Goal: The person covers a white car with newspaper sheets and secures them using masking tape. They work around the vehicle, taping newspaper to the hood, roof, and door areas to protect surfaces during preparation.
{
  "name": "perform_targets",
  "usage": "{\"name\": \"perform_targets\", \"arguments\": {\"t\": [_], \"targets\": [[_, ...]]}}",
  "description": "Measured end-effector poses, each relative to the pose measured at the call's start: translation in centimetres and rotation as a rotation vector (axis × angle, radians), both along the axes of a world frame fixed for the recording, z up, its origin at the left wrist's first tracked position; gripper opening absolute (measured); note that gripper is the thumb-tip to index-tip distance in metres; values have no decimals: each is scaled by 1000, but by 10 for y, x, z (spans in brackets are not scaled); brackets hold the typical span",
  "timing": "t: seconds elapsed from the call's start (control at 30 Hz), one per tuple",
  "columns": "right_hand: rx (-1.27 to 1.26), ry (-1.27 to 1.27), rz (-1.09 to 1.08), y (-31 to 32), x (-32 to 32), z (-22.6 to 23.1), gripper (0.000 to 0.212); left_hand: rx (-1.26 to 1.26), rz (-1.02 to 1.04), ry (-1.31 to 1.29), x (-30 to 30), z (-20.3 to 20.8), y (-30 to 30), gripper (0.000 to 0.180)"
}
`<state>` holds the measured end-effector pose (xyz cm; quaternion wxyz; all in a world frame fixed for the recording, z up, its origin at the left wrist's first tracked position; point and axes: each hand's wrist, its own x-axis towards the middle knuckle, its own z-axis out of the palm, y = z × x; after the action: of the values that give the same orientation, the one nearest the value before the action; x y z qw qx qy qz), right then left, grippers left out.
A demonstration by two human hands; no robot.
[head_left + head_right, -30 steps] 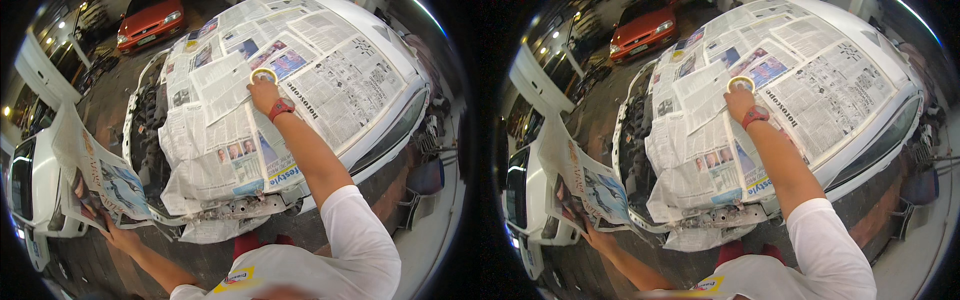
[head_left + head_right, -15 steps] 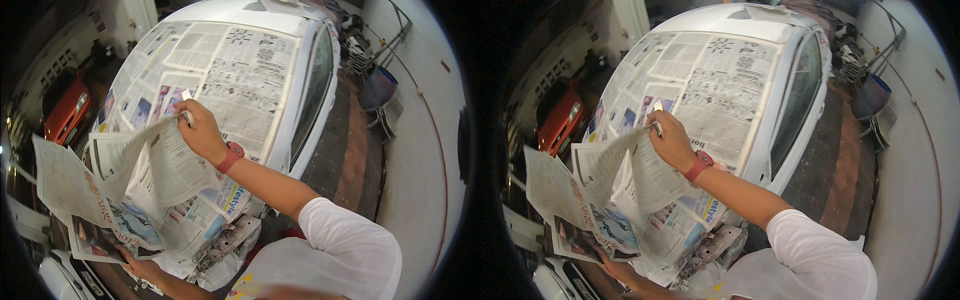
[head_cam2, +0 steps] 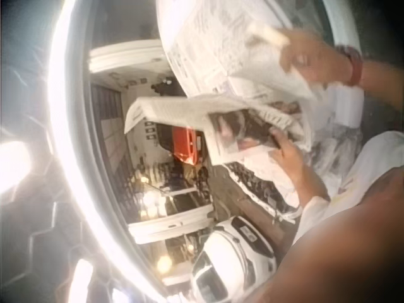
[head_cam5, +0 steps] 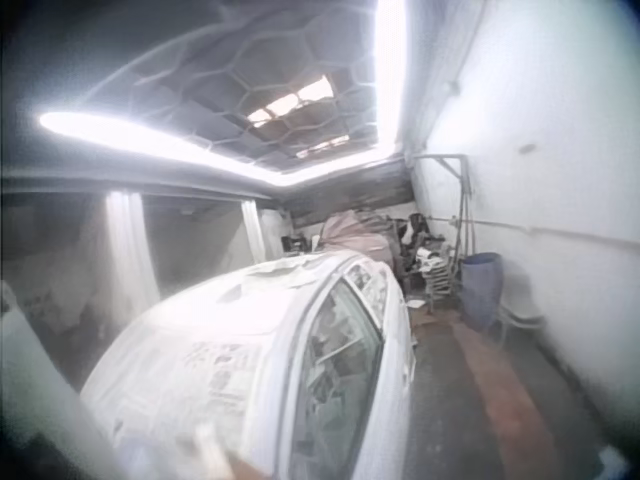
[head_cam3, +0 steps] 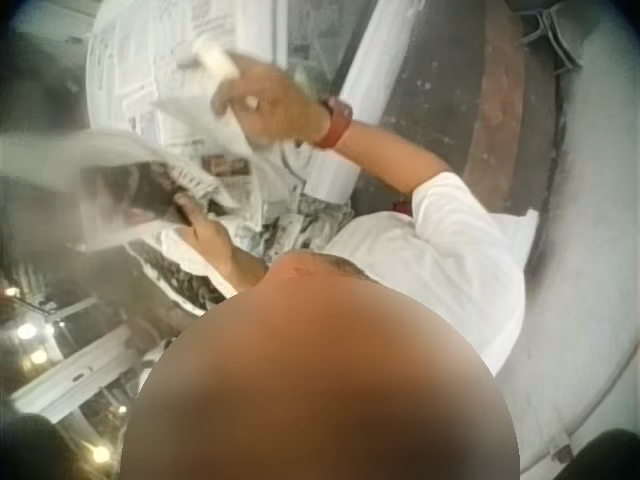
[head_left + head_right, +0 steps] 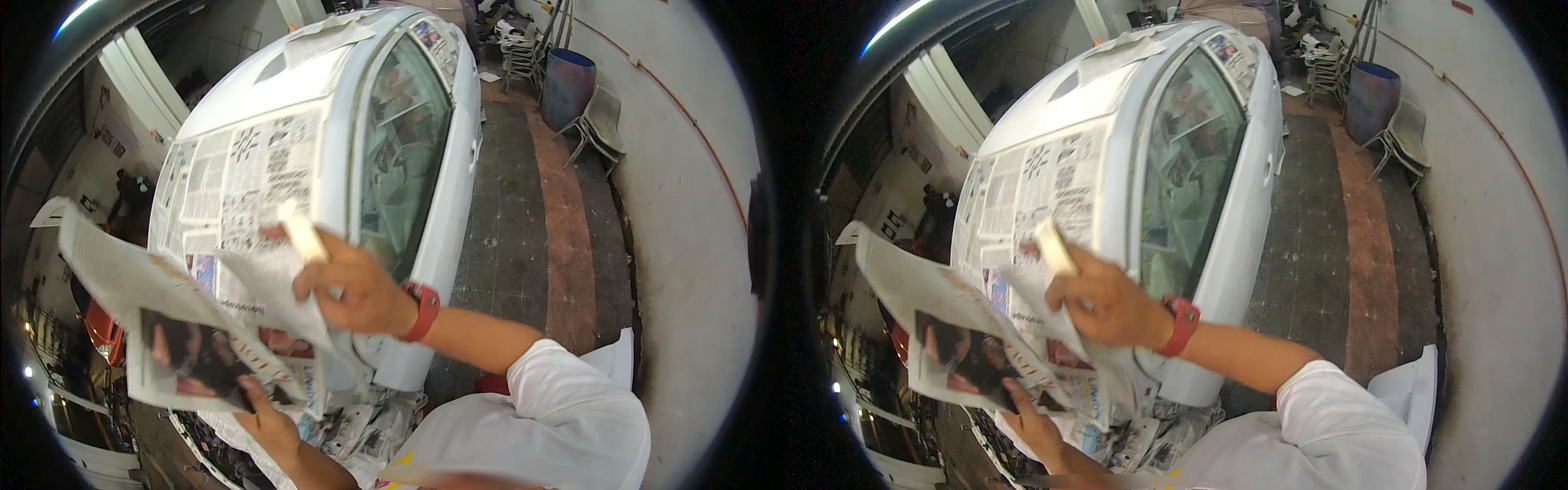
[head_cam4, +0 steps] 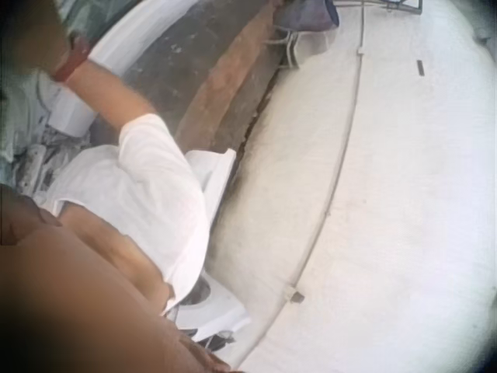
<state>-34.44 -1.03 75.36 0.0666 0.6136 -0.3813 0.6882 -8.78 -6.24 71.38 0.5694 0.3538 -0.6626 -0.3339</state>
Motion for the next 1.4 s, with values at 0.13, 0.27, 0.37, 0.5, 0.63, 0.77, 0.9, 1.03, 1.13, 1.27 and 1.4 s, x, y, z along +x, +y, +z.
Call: {"name": "perform_targets", "arguments": {"t": [0.13, 0.27, 0.37, 0.5, 0.63, 0.77, 0.9, 1.03, 1.13, 1.27, 1.4], "targets": [[74, -172, 283, 81, -59, -14, 23, 56, -374, -149, -127, 2, 71, 93], [107, -353, 424, 155, -161, -23, 59, -56, -637, -95, -246, -1, 137, 100], [188, -420, 491, 204, -228, -20, 75, 81, -546, -138, -321, 0, 175, 92], [270, -235, 410, 238, -289, -9, 82, -28, -476, -268, -381, 4, 180, 77], [267, -184, 332, 242, -333, 1, 86, 93, -166, 69, -428, 0, 140, 56], [209, -225, 191, 245, -394, -1, 81, 9, 125, 259, -458, 49, 47, 55], [212, -343, -5, 243, -497, -30, 76, -295, 148, 533, -500, 156, -50, 59], [238, -436, -273, 238, -649, -88, 72, -557, 629, 520, -577, 270, -132, 58], [421, -772, -571, 254, -756, -161, 71, -941, 520, 364, -648, 337, -196, 60], [751, -956, -971, 303, -837, -304, 71, -1043, 576, -12, -758, 396, -283, 64], [1071, -1008, -1137, 364, -827, -443, 71, -1148, 392, -306, -889, 403, -376, 71]]}}
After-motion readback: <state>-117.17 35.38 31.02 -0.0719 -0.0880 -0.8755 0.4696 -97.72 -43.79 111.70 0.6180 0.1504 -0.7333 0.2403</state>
